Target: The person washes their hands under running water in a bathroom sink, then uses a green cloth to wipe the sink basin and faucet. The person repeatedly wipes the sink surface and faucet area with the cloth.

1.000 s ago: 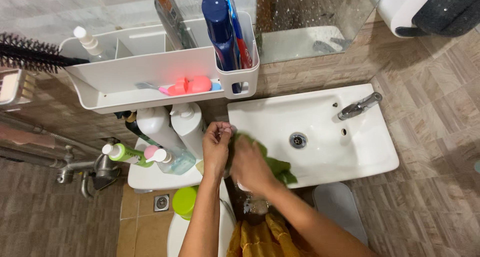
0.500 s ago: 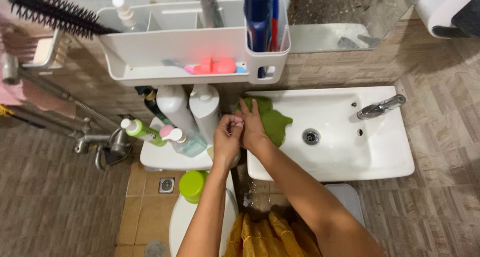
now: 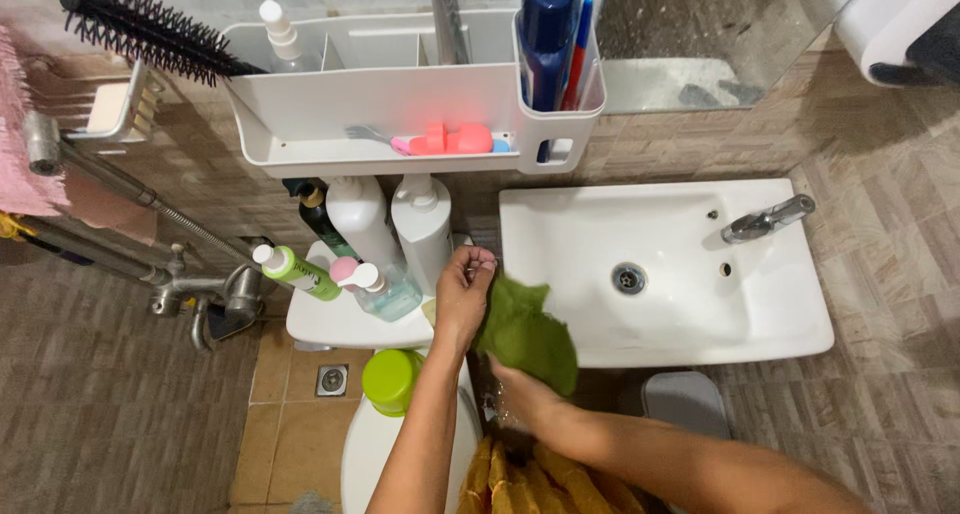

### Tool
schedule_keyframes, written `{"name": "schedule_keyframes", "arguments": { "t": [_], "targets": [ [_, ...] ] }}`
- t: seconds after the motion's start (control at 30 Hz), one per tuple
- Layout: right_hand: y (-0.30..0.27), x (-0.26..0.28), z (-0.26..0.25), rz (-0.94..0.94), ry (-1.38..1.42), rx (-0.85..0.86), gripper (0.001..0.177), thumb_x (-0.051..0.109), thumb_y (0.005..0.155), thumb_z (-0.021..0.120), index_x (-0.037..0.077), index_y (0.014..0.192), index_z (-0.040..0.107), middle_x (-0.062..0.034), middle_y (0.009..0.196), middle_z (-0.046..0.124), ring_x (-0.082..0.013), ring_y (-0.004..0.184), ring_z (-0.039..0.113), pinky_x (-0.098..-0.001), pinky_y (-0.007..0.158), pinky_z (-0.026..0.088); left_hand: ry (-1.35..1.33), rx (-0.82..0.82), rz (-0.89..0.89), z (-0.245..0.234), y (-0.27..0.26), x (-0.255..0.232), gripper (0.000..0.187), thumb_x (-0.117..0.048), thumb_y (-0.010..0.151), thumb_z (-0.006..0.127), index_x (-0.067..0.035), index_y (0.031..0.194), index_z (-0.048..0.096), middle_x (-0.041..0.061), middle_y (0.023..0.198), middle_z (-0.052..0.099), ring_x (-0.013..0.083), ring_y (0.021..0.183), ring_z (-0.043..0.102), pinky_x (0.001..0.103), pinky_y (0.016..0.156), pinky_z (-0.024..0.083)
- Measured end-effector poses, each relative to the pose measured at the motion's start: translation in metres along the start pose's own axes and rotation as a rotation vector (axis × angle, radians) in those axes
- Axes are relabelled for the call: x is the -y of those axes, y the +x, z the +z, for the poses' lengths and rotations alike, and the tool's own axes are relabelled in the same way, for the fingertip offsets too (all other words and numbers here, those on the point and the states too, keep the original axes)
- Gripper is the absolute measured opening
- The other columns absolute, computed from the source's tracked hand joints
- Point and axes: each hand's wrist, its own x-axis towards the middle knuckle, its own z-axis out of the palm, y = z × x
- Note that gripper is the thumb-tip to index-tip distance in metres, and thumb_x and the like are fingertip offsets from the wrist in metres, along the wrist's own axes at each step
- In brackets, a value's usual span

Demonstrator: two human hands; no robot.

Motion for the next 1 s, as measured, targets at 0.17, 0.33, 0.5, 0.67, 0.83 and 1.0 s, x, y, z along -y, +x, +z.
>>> {"name": "schedule_keyframes", "arguments": {
  "t": [0.17, 0.33, 0.5, 0.67, 0.83, 1.0],
  "targets": [
    [-0.076, -0.028, 0.08, -0.205, -0.362, 0.215, 0.034, 0.023, 0.092, 0.058, 0.0, 0.111, 0.073, -0.0162, 0.14, 0.062, -0.0274, 0.14, 0.045, -0.0395, 0.121, 0.026, 0.02, 0.012, 0.022, 0.001, -0.002, 0.008, 0.005, -0.001, 0.094, 0.061, -0.001, 0.098, 0.065, 0.0, 0.087, 0.063, 0.0074, 0.08, 0.055, 0.022, 0.075, 0.047],
    [-0.128, -0.051, 0.069, -0.097, -0.341, 0.079, 0.031, 0.015, 0.087, 0.063, -0.001, 0.111, 0.072, -0.0158, 0.136, 0.061, -0.0268, 0.131, 0.051, -0.0423, 0.115, 0.032, -0.036, 0.036, 0.0, 0.014, 0.002, 0.003, 0.008, -0.001, 0.094, 0.06, -0.002, 0.099, 0.066, 0.0, 0.089, 0.065, 0.0077, 0.081, 0.056, 0.022, 0.076, 0.047],
    [-0.119, -0.041, -0.012, 0.288, 0.13, -0.299, 0.013, 0.007, 0.086, 0.069, 0.009, 0.099, 0.071, -0.0163, 0.124, 0.061, -0.0327, 0.123, 0.052, -0.0604, 0.11, 0.032, -0.107, 0.008, 0.013, 0.019, 0.01, -0.002, 0.008, -0.003, 0.095, 0.061, -0.001, 0.103, 0.065, 0.001, 0.092, 0.067, 0.0083, 0.083, 0.058, 0.022, 0.078, 0.049],
    [-0.062, -0.07, -0.03, 0.661, 0.441, -0.705, 0.026, 0.016, 0.086, 0.071, 0.0, 0.106, 0.069, -0.0282, 0.138, 0.052, -0.045, 0.127, 0.045, -0.058, 0.105, 0.034, -0.043, -0.064, 0.053, 0.022, 0.012, -0.008, 0.01, -0.007, 0.097, 0.062, -0.002, 0.105, 0.065, 0.002, 0.096, 0.066, 0.0093, 0.088, 0.058, 0.024, 0.081, 0.048],
    [0.009, -0.09, -0.044, 0.533, 0.36, -0.567, 0.028, 0.015, 0.082, 0.066, -0.005, 0.102, 0.068, -0.0258, 0.148, 0.045, -0.0436, 0.151, 0.03, -0.0612, 0.116, 0.029, 0.005, -0.094, 0.084, 0.026, 0.009, -0.001, 0.018, -0.01, 0.098, 0.062, -0.002, 0.114, 0.063, 0.004, 0.103, 0.067, 0.0127, 0.094, 0.06, 0.026, 0.084, 0.05],
    [0.03, -0.154, -0.055, 0.639, 0.317, -0.858, 0.033, 0.018, 0.093, 0.058, -0.003, 0.115, 0.068, -0.0264, 0.153, 0.044, -0.0435, 0.146, 0.031, -0.0636, 0.112, 0.028, 0.144, -0.09, 0.087, 0.032, 0.008, 0.004, 0.025, -0.009, 0.094, 0.063, -0.002, 0.117, 0.063, 0.006, 0.113, 0.069, 0.0157, 0.104, 0.065, 0.029, 0.088, 0.05]
  ]
}}
